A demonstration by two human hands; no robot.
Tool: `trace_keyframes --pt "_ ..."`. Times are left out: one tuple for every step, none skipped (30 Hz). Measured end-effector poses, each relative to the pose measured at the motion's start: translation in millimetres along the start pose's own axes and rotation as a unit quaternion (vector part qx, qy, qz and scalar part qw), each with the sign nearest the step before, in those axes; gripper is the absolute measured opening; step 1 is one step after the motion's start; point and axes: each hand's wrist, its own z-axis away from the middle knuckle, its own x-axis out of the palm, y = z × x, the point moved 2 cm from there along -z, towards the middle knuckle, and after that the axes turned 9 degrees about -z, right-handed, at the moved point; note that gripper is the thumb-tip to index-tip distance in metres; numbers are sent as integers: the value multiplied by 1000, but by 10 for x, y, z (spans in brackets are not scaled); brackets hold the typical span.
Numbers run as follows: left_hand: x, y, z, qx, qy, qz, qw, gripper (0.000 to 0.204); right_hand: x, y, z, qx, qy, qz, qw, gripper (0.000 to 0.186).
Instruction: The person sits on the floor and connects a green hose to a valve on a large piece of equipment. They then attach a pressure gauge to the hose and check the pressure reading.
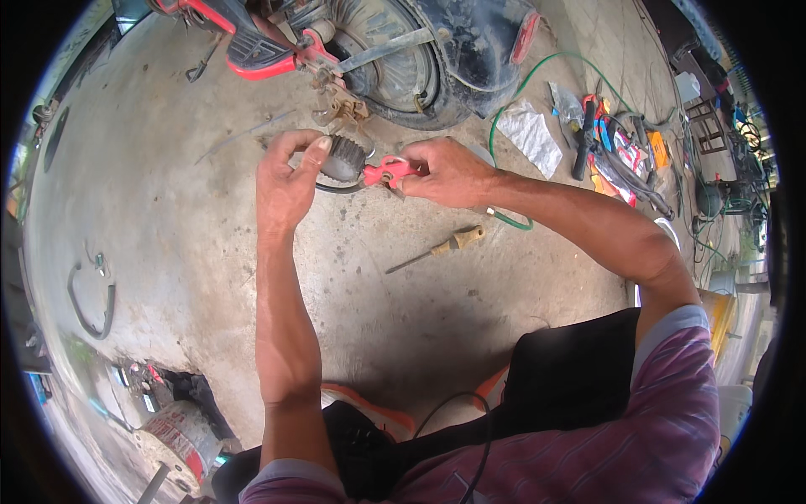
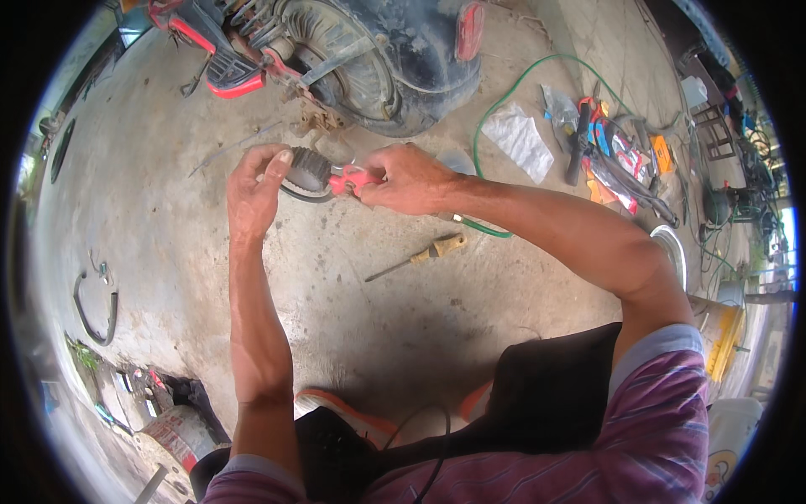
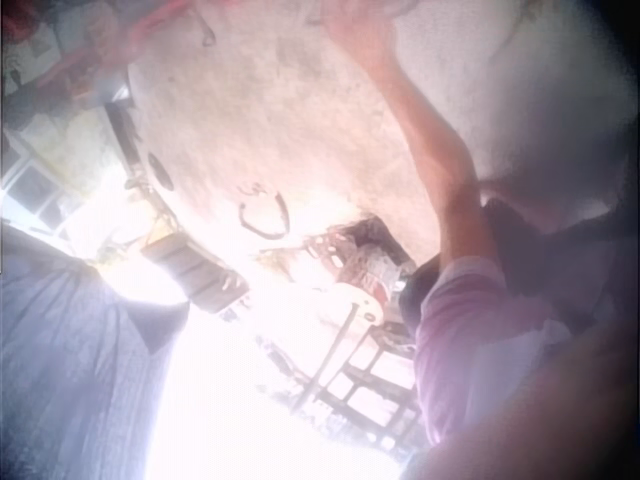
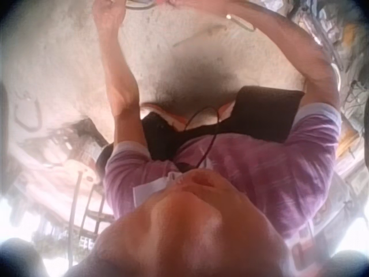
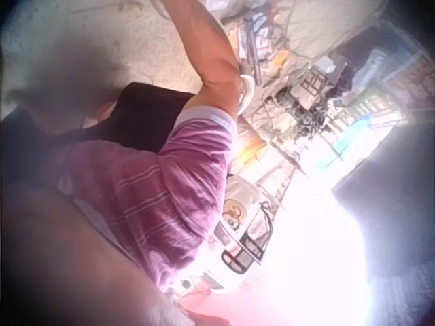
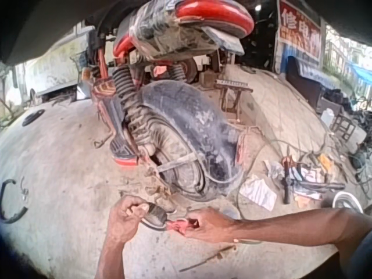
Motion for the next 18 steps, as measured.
trace_keyframes --pt "11 234 10 74 21 -75 994 39 -60 -12 -19 21 -9 -4 1000 32" --pt "25 429 31 146 44 -151 977 43 -118 -68 -44 41 -21 -9 999 32" --pt "45 559 61 216 65 -225 948 47 -158 -104 -62 61 -33 -14 998 33" --pt "62 628 86 226 69 -244 941 50 -182 -123 -69 77 -48 -22 996 34" --pt "79 681 114 236 73 -262 933 54 -204 -167 -55 85 -55 -34 994 33" --pt "99 707 127 246 77 -280 925 57 -230 -237 -38 93 -61 -46 993 33" --pt "111 692 110 222 77 -235 943 59 -244 -300 -22 101 -68 -58 991 33" --pt "128 661 81 197 76 -190 959 61 -242 -340 -8 105 -70 -109 986 36" --pt "134 637 62 171 74 -144 972 63 -234 -374 7 108 -72 -160 978 39" --pt "117 625 63 118 88 -123 981 67 -232 -381 21 112 -72 -211 968 43" --pt "122 586 43 53 66 -30 996 67 -225 -376 23 98 -75 -226 966 41" --pt "128 541 25 -14 44 63 997 66 -216 -364 22 84 -77 -240 964 38" --pt "121 495 15 -81 21 154 984 66 -208 -367 27 69 -81 -254 961 36" --pt "153 374 -13 -50 56 153 985 57 -206 -372 39 74 -95 -262 957 39" --pt "135 313 -14 -74 46 191 978 53 -204 -384 51 79 -110 -270 953 43" --pt "124 259 -18 -99 34 230 968 49 -204 -387 69 85 -123 -278 949 46" --pt "108 213 -21 -123 22 269 955 45 -187 -394 113 90 -141 -309 936 51" --pt "71 189 -27 -114 39 282 952 37 -164 -400 184 95 -159 -340 922 55"
